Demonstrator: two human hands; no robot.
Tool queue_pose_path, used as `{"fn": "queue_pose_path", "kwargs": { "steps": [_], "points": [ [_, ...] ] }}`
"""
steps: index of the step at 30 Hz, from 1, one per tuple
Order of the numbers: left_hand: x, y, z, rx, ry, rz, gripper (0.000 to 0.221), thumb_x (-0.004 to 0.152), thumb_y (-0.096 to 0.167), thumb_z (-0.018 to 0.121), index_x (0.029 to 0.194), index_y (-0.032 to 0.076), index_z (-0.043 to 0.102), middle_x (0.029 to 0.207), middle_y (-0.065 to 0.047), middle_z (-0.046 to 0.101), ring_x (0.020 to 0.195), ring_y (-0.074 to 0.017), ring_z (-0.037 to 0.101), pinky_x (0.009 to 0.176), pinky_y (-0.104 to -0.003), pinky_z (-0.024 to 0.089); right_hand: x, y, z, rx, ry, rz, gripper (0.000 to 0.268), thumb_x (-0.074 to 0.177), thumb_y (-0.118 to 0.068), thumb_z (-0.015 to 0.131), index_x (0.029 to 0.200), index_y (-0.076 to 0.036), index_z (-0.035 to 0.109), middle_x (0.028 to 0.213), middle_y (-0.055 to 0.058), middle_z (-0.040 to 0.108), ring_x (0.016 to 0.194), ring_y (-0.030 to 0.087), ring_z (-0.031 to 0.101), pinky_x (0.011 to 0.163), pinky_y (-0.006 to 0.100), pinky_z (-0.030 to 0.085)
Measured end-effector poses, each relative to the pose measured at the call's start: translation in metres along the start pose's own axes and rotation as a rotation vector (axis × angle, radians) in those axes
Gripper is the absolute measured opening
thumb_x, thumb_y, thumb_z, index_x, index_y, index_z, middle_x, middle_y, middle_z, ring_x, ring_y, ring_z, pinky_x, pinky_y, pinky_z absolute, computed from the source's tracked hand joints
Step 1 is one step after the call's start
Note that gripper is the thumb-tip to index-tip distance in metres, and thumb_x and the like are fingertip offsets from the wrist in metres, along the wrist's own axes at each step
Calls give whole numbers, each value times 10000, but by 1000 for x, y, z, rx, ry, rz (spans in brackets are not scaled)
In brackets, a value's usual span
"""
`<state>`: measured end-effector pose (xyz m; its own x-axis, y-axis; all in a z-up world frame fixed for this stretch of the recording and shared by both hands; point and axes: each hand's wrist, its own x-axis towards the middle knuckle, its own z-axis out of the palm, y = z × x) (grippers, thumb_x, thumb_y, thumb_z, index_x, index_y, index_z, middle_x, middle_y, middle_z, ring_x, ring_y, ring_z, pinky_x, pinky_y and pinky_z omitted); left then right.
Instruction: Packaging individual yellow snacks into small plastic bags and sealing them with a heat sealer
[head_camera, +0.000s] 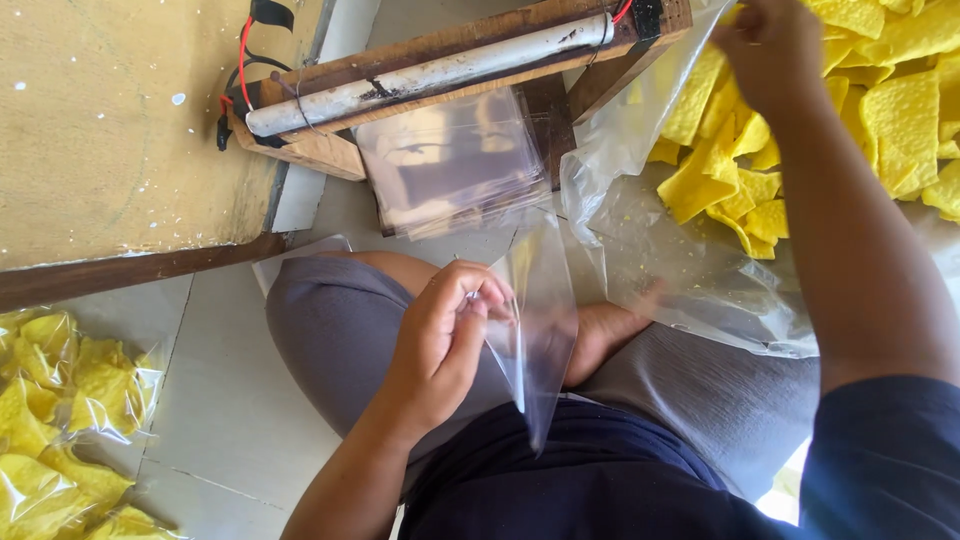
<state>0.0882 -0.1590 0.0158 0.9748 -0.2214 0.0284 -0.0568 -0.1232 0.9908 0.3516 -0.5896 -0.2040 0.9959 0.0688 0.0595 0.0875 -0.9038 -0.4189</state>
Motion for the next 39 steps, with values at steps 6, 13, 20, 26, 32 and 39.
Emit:
{"fn": "queue_pose_path", "kwargs": {
  "steps": [6, 13, 20, 26, 32, 39],
  "points": [
    [11, -7, 26, 327, -73, 60, 121, 1041, 125, 441, 1111, 97, 536, 963, -81, 680, 863, -251, 678, 783, -365, 503, -125, -54, -111, 396, 211, 53, 299, 1167, 46, 661, 1451, -24, 603, 1229, 184, 588, 1020, 242, 613, 730, 328, 539],
    [52, -55, 93, 580, -15, 353, 294, 950, 1, 675, 1149, 157, 525, 642, -48, 586, 492, -267, 533, 420, -408, 372, -288, -144, -117, 883, 1156, 145, 420, 1063, 55, 673, 746, -60, 422, 749, 143, 517, 733, 244, 515, 751, 404, 441],
    [65, -23, 112, 513, -30, 122, 289, 1081, 280, 405, 1261, 223, 624, 724, -3, 730, 552, -233, 670, 498, -417, 450, -330, -149, -110, 139, 1073, -712, 240, 898, -25, 641, 1117, 72, 644, 688, 196, 542, 550, 285, 540, 511, 436, 489],
    [51, -10, 126, 635, 40, 284, 132, 986, 148, 584, 1108, 101, 602, 618, -87, 668, 481, -306, 619, 400, -445, 416, -315, -193, -113, 172, 666, -556, 175, 974, 95, 748, 1085, 69, 617, 918, 265, 672, 788, 371, 676, 758, 462, 605],
    [51, -15, 119, 553, -98, 254, 320, 1044, 151, 519, 1353, 111, 589, 699, -97, 706, 548, -274, 650, 486, -431, 472, -290, -218, -128, -35, 225, -468, 418, 1021, -372, 597, 1178, -12, 742, 1142, 154, 774, 1038, 294, 746, 1176, 501, 409],
    [33, -64, 121, 398, -118, 431, 959, 1027, 615, 598, 1657, 88, 103, 1466, -139, 543, 1376, -278, 552, 1228, -441, 470, -280, -207, -127, -35, 249, -291, 183, 1051, -78, 784, 890, -73, 696, 919, 63, 753, 828, 250, 620, 778, 383, 446]
  ]
}}
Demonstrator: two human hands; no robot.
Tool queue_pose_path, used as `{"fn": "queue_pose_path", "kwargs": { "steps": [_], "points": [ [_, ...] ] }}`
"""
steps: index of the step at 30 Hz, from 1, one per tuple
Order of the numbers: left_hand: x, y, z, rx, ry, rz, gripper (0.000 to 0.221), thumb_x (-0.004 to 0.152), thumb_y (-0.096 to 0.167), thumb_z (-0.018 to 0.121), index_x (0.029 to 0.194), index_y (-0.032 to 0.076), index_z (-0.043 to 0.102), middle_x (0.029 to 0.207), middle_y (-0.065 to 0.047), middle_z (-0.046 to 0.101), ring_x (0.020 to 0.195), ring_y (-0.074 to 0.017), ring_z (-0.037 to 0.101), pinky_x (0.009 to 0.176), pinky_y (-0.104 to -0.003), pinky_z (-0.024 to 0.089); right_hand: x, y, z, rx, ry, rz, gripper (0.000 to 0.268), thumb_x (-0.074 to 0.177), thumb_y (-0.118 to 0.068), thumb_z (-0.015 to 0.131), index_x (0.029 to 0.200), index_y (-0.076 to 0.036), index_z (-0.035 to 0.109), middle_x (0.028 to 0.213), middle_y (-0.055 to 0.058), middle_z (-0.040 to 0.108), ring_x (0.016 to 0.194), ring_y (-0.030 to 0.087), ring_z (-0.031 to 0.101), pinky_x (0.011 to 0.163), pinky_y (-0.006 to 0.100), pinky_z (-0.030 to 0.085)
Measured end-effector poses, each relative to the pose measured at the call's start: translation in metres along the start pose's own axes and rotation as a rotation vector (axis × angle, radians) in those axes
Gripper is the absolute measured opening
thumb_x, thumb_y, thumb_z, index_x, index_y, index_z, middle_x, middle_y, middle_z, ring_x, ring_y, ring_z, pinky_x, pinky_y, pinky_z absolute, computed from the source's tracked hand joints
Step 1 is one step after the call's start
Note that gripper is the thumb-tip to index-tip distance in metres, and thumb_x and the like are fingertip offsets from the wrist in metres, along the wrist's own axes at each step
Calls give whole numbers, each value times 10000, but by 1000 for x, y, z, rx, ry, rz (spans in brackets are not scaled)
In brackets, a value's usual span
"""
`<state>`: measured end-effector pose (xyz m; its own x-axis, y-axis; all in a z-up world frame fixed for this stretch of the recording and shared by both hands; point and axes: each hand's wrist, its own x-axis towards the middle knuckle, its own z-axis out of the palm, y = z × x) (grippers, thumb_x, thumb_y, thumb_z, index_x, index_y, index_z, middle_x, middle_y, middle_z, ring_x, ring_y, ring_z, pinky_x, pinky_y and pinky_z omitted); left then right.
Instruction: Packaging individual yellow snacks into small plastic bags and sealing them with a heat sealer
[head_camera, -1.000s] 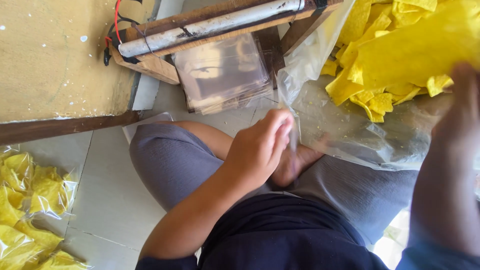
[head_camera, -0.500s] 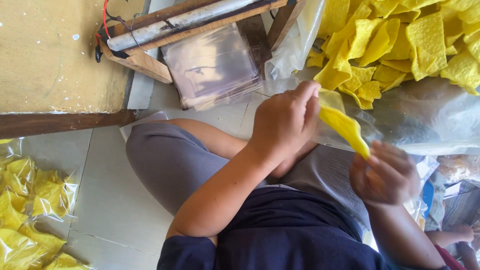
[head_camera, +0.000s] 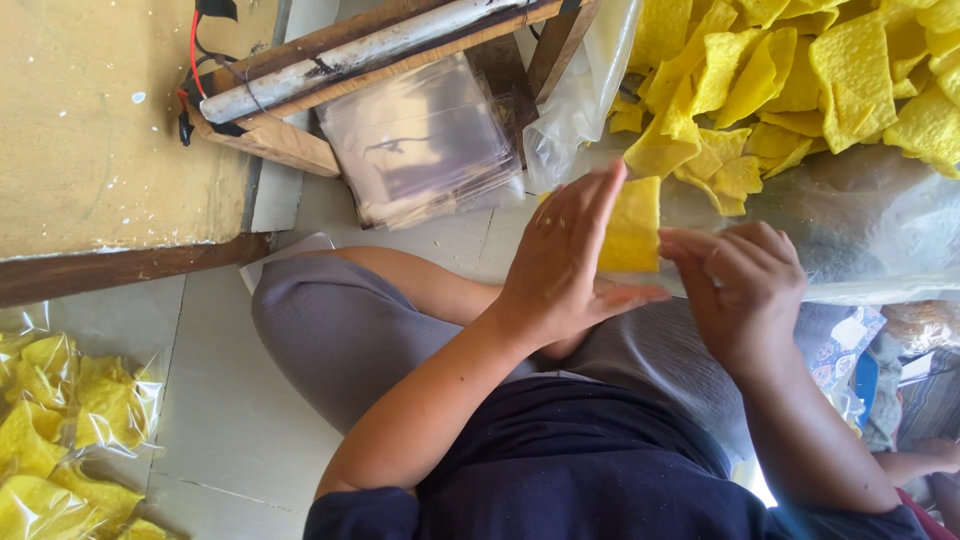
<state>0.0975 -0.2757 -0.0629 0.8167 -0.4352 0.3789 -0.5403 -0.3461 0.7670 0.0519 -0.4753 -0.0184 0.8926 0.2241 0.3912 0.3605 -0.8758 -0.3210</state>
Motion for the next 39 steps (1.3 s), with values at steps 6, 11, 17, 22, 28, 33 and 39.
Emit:
{"fn": "queue_pose_path", "kwargs": {
  "steps": [6, 11, 17, 22, 28, 33, 39],
  "points": [
    [-13, -45, 1, 282, -95, 82, 546, 1033, 23, 620, 1533, 62, 401, 1493, -167, 565, 1388, -355, 570, 1201, -475, 476, 9, 4, 1, 417, 62, 302, 131, 1025, -121, 767, 982, -28, 684, 919, 89, 706, 765, 159, 598, 731, 300, 469],
    [-17, -54, -23, -256, -82, -204, 699, 901, -86, 720, 1496, 192, 481, 1443, -112, 637, 1231, -273, 695, 1051, -350, 557, -5, 182, 31, 667, 482, 361, 317, 1259, 270, 571, 1102, 8, 486, 969, 228, 583, 816, 306, 608, 862, 414, 541],
    [-32, -63, -21, -1328, -152, -744, 462, 917, 287, 786, 1280, 45, 637, 1203, -85, 725, 1082, -215, 707, 975, -388, 601, 69, 173, 49, 96, -317, 351, 608, 1288, 147, 573, 737, -42, 397, 747, 9, 330, 689, 152, 277, 586, 315, 313],
    [-39, -71, -19, -899, -111, -764, 319, 969, 390, 666, 1118, 115, 603, 1021, 11, 668, 949, -103, 626, 837, -289, 523, 62, 180, 109, -277, -220, 13, 145, 1105, -220, 853, 1076, -86, 808, 911, 27, 752, 672, 112, 671, 470, 228, 493],
    [-33, -62, -23, -529, -152, -684, 461, 933, 410, 668, 1260, 89, 610, 1178, -56, 747, 1052, -153, 707, 880, -288, 556, 82, 164, 135, -589, -556, 231, 436, 1035, -590, 731, 1012, -162, 650, 854, 31, 667, 618, 190, 634, 432, 313, 457],
    [-35, -57, -36, -470, -113, -666, 405, 934, 346, 693, 1239, 88, 624, 1139, -68, 773, 968, -160, 753, 796, -289, 610, 90, 160, 87, -533, -801, 463, 142, 1068, -201, 630, 1180, -114, 629, 806, 112, 681, 628, 230, 612, 534, 316, 497],
    [-33, -56, -53, -476, -93, -635, 389, 938, 341, 701, 1215, 79, 624, 1142, -49, 761, 1012, -119, 702, 885, -279, 544, 55, 227, 52, -535, -535, 308, 134, 1113, -192, 765, 1245, -173, 772, 918, 20, 791, 733, 151, 722, 561, 265, 533]
  ]
}}
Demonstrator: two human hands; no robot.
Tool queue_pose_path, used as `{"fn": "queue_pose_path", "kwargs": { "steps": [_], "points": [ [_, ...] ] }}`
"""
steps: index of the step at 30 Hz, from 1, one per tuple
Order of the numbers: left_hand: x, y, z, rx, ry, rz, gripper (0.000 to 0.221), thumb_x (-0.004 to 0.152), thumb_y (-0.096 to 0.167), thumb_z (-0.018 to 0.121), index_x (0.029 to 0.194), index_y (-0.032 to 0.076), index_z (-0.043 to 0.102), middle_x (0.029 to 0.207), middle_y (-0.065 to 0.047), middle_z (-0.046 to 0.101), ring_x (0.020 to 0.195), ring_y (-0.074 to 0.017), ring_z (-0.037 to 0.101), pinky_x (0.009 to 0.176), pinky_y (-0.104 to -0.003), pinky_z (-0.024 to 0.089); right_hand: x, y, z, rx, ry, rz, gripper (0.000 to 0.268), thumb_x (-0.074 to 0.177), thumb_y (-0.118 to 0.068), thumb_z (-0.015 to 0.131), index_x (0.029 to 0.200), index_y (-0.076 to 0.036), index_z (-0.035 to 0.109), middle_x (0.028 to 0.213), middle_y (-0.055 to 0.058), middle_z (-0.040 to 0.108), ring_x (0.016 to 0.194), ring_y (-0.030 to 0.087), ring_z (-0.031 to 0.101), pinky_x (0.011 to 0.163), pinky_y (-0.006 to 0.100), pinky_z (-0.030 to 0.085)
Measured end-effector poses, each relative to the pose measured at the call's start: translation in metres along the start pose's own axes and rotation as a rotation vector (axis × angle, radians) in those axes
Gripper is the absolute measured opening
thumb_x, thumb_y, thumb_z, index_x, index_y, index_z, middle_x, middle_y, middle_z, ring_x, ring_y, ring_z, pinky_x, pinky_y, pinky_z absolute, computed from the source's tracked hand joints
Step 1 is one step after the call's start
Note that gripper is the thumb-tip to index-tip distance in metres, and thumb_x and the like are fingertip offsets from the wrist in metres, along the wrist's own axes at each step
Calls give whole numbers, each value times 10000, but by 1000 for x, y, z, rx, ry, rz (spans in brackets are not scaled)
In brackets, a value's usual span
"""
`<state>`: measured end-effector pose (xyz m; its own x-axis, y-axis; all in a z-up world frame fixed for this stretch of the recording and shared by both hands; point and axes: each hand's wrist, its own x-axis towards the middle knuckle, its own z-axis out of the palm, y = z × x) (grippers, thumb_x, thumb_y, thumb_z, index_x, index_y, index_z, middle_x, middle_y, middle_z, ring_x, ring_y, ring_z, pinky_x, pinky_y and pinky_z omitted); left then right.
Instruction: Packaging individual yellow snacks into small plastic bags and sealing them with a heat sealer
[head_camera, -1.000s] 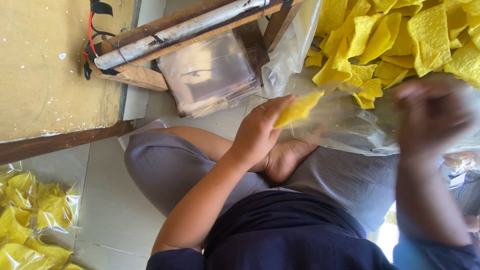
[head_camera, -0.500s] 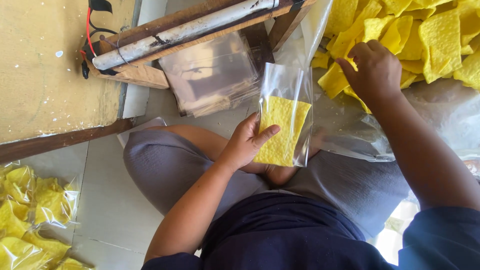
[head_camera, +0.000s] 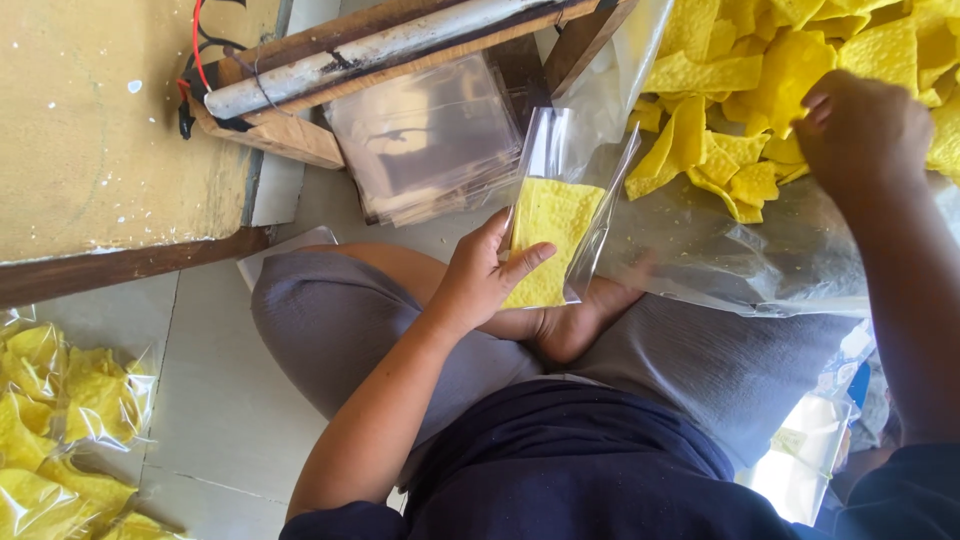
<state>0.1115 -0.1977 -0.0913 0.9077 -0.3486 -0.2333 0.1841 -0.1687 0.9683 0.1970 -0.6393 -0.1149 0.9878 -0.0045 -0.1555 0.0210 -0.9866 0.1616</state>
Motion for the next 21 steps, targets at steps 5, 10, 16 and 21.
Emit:
{"fn": "queue_pose_path", "kwargs": {
  "steps": [5, 10, 16, 21],
  "points": [
    [0, 3, -1, -73, -15, 17, 390, 953, 304, 695, 1249, 63, 612, 1173, -50, 745, 1052, -101, 678, 920, -267, 532, 23, -2, 4, 89, 482, -285, 143, 1252, -119, 921, 1184, -112, 795, 1062, -19, 806, 934, 115, 783, 673, 242, 512],
    [0, 1, -6, -150, -33, -20, 400, 983, 281, 653, 1310, 59, 595, 1269, -82, 728, 1160, -140, 677, 1005, -300, 536, 58, 2, 12, 304, 583, -395, 204, 1120, 55, 702, 1222, -12, 866, 1104, 122, 806, 936, 299, 714, 812, 393, 533],
    [5, -2, -6, -167, -18, -73, 389, 966, 290, 666, 1284, 74, 609, 1217, -66, 747, 1075, -108, 687, 913, -281, 577, 32, -61, -22, 289, 127, 53, 763, 945, -389, 957, 1426, -64, 461, 922, 67, 711, 707, 213, 679, 500, 343, 525],
    [8, 4, 0, -91, -24, 15, 326, 964, 264, 683, 1207, 55, 620, 1145, -74, 752, 1006, -138, 717, 880, -291, 584, 21, -79, -14, 126, 65, 68, 732, 984, -312, 797, 1503, -47, 354, 999, 157, 656, 765, 304, 656, 553, 400, 570]
  ]
}}
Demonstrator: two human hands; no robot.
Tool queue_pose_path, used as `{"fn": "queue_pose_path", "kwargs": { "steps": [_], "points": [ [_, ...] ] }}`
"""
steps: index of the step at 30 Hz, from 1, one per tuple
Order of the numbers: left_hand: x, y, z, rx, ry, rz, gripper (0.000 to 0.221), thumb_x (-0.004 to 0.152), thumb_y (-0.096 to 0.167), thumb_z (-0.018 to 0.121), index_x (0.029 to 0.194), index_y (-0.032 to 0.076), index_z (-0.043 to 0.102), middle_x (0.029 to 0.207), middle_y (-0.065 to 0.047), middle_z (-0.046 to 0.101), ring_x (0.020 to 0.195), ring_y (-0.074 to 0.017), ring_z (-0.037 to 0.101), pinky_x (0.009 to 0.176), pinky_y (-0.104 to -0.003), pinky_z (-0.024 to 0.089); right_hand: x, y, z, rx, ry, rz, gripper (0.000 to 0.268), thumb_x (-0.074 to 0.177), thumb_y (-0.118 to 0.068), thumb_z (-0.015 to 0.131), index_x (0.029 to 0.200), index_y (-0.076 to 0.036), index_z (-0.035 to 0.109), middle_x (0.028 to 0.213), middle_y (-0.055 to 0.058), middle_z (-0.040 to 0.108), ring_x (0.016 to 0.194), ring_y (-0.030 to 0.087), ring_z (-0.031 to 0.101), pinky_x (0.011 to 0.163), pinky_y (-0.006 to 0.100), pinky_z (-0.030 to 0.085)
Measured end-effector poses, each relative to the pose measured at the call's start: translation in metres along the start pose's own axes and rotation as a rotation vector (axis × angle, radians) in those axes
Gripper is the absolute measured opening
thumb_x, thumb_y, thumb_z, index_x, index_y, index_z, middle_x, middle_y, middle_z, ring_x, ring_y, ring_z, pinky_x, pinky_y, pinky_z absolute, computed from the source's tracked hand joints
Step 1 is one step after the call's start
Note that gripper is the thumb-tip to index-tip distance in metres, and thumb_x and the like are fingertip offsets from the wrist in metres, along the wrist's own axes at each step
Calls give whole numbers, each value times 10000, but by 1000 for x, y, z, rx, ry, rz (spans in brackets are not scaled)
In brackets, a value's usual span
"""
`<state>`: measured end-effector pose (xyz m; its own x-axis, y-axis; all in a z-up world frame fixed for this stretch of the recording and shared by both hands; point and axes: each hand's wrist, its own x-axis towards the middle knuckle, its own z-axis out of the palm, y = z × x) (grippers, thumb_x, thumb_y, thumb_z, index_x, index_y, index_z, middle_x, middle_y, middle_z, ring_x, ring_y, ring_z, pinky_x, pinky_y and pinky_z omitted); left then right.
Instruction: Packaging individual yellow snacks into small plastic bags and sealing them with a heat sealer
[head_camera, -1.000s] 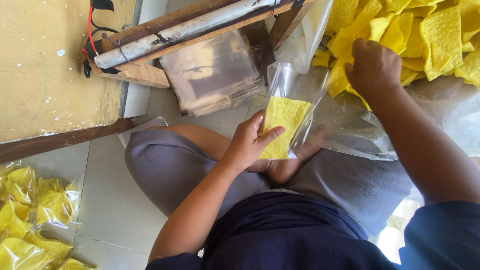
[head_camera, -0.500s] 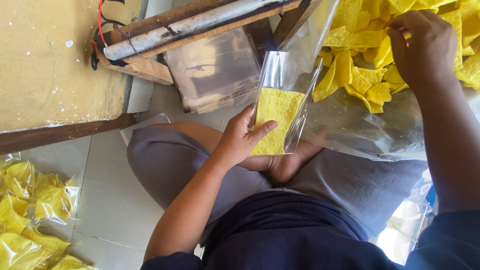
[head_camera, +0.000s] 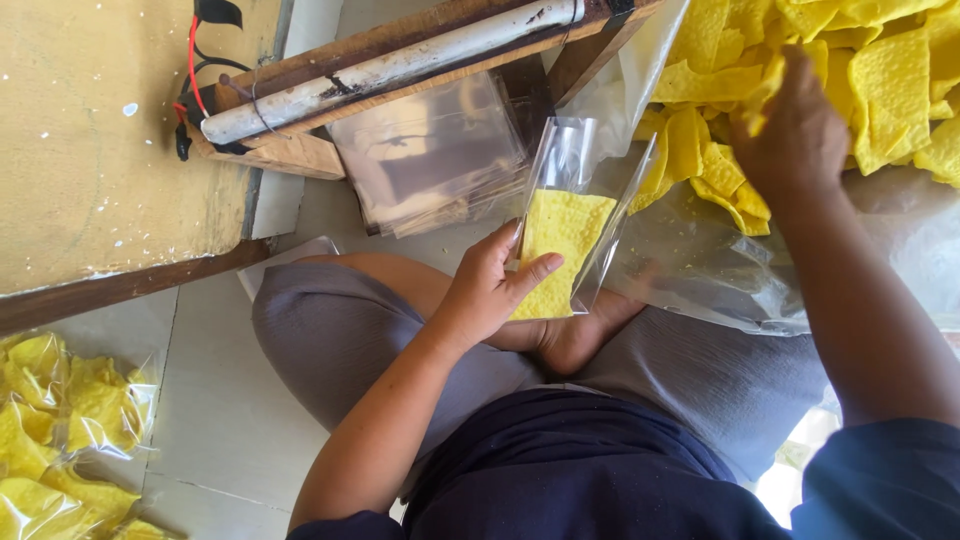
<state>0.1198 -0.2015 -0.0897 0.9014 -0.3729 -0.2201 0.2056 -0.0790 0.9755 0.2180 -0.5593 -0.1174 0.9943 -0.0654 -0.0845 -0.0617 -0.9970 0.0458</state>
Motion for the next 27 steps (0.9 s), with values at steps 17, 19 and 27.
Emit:
{"fn": "queue_pose_path", "kwargs": {
  "steps": [17, 19, 27],
  "points": [
    [-16, 41, -49, 295, -194, 119, 425, 971, 269, 693, 1340, 81, 599, 1170, -37, 742, 1025, -122, 681, 889, -278, 508, -67, 41, -52, 1318, 131, 88, 250, 1197, -281, 736, 1195, -240, 489, 1162, -95, 544, 1040, 44, 558, 896, 208, 473],
    [-20, 40, -59, 293, -227, 130, 438, 932, 287, 742, 1292, 66, 628, 1112, -42, 741, 1026, -121, 677, 893, -273, 527, -72, 18, -67, 1314, 48, -228, 414, 1126, 28, 754, 1402, -121, 485, 1263, 68, 632, 1135, 144, 679, 1034, 231, 609],
    [-30, 20, -73, 177, -306, -45, 621, 811, 272, 843, 1358, 102, 604, 1266, -12, 688, 1159, -104, 609, 875, -278, 604, -95, -106, -89, 1272, -198, -561, 330, 881, 43, 794, 1137, -1, 591, 1080, 125, 680, 962, 159, 688, 894, 239, 614]
  ]
}}
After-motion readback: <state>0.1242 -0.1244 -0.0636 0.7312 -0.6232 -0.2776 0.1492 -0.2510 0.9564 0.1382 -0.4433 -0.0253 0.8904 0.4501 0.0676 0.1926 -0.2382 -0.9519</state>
